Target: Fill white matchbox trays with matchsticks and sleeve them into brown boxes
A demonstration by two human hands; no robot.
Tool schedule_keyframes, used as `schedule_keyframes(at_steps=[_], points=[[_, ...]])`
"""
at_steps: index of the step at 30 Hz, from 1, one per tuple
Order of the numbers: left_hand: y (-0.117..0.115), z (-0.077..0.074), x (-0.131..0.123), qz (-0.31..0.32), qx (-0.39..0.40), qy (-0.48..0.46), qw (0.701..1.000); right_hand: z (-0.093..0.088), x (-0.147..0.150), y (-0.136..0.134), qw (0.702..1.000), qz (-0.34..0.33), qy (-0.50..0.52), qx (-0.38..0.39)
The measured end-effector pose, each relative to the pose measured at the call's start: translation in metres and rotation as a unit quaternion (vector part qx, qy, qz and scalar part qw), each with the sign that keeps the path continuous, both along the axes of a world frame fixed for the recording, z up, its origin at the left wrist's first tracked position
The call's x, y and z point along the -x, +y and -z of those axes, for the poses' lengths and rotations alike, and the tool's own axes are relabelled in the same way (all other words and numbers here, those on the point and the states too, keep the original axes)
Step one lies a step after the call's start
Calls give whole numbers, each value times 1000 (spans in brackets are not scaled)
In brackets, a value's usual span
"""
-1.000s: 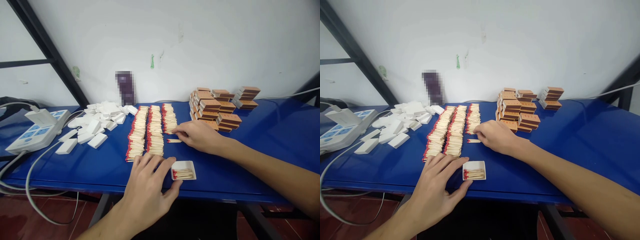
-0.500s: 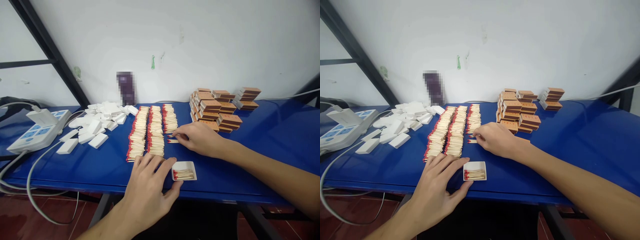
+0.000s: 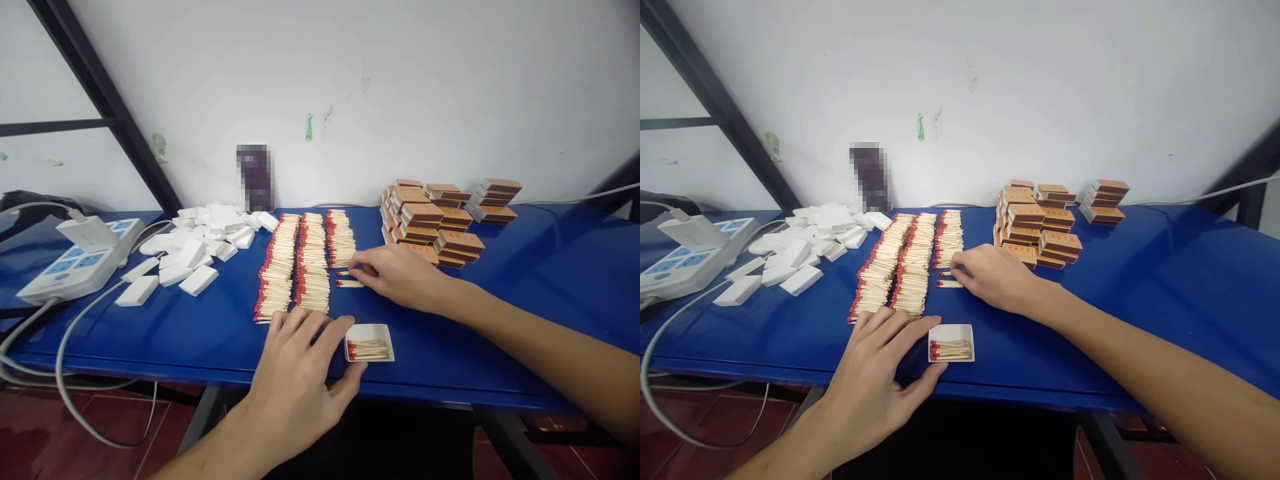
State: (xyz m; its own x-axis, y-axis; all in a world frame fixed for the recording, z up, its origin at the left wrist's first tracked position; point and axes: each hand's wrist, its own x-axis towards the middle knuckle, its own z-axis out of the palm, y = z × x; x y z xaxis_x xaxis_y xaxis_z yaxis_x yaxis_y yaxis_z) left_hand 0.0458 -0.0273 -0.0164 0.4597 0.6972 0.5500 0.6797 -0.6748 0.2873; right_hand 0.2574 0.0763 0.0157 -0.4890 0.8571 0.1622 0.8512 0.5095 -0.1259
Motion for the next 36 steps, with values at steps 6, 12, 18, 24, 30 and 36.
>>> schedule_keyframes(at_steps=[6,12,18,24,30,36], points=[[-1,-1,0,4,1,-1,1000,0,3,-1,1000,-2,5,2],[-2,-1,0,3,-2,-2,1000,-1,3,-3,1000,-24,8,-3],[-3,-2,1,7,-2,3,1000,-1,2,-5,998,-56,-12,-31],[-1,-2,0,6,-6,8,1000,-3,0,-7,996,-50,6,-70],[-3,-2,0,4,1,14,1000,-2,0,-3,998,-25,51,-23],[-3,0,-1,-5,4,23,1000,-2,1,-5,999,-20,27,-10]])
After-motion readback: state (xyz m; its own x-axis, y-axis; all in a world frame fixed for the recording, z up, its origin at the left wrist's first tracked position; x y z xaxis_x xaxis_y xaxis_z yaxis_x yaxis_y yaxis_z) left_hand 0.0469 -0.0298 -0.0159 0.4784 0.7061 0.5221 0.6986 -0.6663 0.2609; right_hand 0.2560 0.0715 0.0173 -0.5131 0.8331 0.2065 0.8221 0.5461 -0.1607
